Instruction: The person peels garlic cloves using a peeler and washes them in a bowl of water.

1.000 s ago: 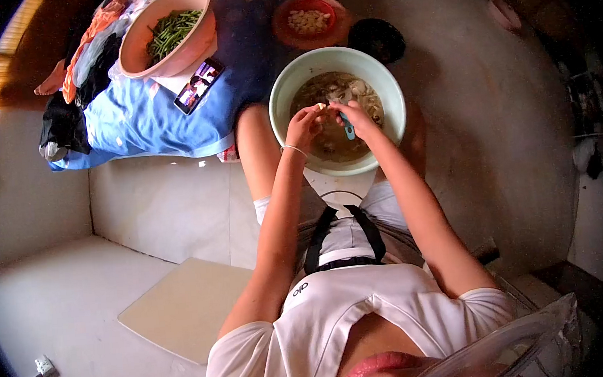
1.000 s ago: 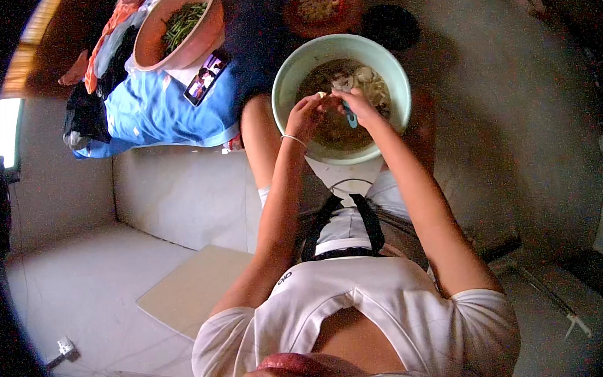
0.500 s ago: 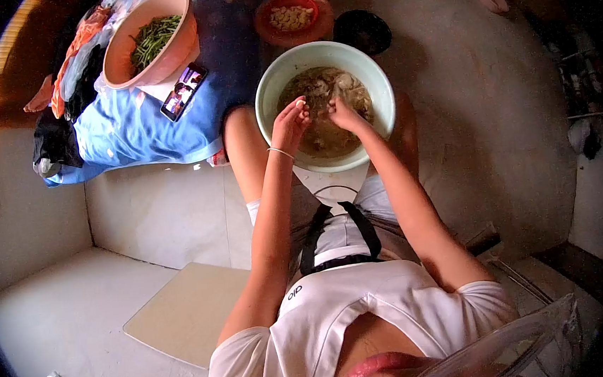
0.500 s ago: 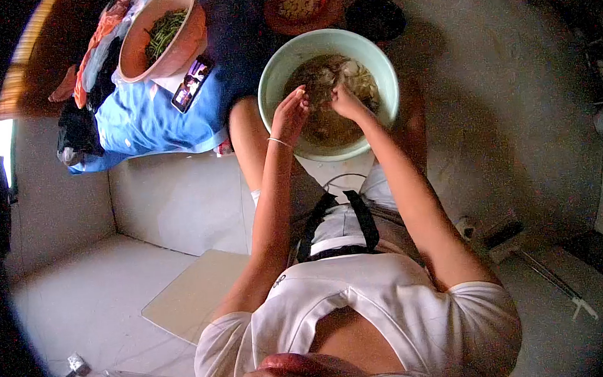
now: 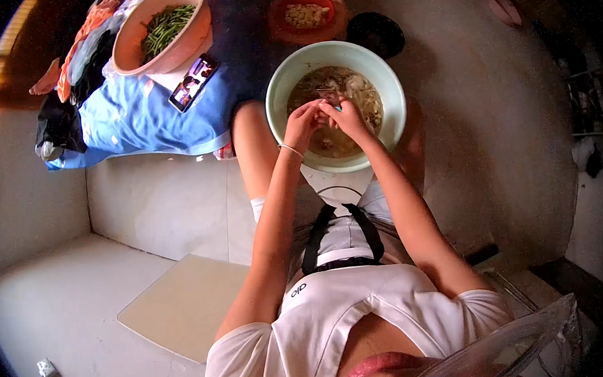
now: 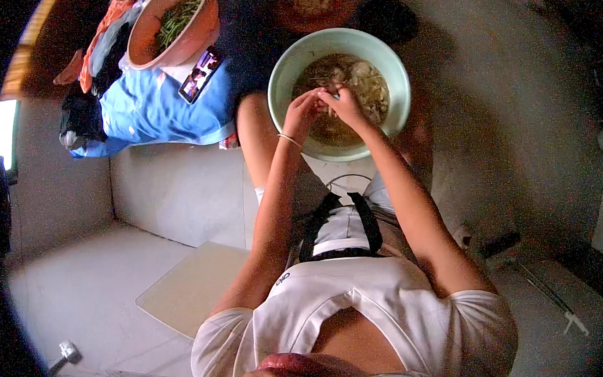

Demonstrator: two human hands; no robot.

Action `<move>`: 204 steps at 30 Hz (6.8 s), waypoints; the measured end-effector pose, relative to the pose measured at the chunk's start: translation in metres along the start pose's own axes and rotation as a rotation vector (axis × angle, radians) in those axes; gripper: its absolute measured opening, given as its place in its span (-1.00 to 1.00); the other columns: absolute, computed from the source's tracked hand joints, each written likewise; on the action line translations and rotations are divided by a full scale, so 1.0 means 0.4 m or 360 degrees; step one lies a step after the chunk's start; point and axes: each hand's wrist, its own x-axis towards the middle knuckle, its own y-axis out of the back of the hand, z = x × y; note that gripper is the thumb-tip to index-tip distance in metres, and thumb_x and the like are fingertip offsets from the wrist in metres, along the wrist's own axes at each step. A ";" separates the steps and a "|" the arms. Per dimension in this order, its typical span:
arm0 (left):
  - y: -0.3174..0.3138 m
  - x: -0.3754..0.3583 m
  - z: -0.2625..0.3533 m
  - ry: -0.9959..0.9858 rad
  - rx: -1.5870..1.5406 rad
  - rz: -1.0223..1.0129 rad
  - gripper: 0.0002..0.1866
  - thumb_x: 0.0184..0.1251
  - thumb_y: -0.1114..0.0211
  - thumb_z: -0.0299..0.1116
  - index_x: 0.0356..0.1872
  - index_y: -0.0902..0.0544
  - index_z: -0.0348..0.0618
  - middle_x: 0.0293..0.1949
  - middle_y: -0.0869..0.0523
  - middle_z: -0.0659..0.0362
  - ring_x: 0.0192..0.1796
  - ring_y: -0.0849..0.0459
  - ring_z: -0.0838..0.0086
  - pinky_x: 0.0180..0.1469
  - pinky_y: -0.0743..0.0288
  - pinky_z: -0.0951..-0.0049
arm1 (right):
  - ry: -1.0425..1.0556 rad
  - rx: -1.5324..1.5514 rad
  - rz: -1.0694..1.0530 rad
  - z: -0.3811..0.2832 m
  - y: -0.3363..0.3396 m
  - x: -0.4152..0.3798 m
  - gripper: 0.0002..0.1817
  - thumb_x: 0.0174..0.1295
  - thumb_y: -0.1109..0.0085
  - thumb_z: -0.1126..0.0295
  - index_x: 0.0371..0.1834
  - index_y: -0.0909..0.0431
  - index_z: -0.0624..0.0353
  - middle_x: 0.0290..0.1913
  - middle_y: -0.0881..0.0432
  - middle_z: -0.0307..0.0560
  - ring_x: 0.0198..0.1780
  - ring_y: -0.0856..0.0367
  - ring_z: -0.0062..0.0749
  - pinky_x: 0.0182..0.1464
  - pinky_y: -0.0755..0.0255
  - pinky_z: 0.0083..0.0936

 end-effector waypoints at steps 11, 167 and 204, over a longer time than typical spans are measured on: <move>-0.020 0.009 -0.031 -0.0413 0.0774 0.0308 -0.68 0.25 -0.16 -0.21 -0.32 -0.61 -0.34 -0.54 -0.58 0.25 -0.54 -0.43 0.67 -0.51 -0.31 0.63 | -0.0190 0.0315 0.0067 0.002 0.013 -0.019 -0.78 0.19 -0.05 0.26 -0.31 -0.44 0.20 -0.54 -0.49 -0.23 -0.60 -0.42 -0.62 -0.60 -0.27 -0.63; -0.141 -0.095 0.127 -0.0218 -0.0228 -0.0137 -0.85 0.34 -0.02 -0.27 -0.28 -0.45 -0.11 -0.61 -0.38 0.36 -0.60 -0.28 0.76 -0.61 -0.05 0.75 | -0.0315 0.0621 -0.0372 -0.285 0.016 -0.152 -0.73 0.28 0.08 0.20 -0.33 -0.41 0.20 -0.55 -0.54 -0.12 -0.64 -0.44 -0.60 -0.60 -0.32 -0.69; -0.250 -0.171 0.155 -0.0669 -0.0075 0.0104 -0.88 0.35 -0.01 -0.32 -0.34 -0.39 -0.10 -0.50 -0.38 0.38 -0.61 -0.18 0.80 -0.59 -0.02 0.79 | -0.0274 0.1041 -0.0299 -0.319 -0.030 -0.203 -0.80 0.20 0.01 0.27 -0.47 -0.42 0.15 -0.70 -0.44 -0.21 -0.83 -0.24 -0.67 -0.82 -0.08 -0.75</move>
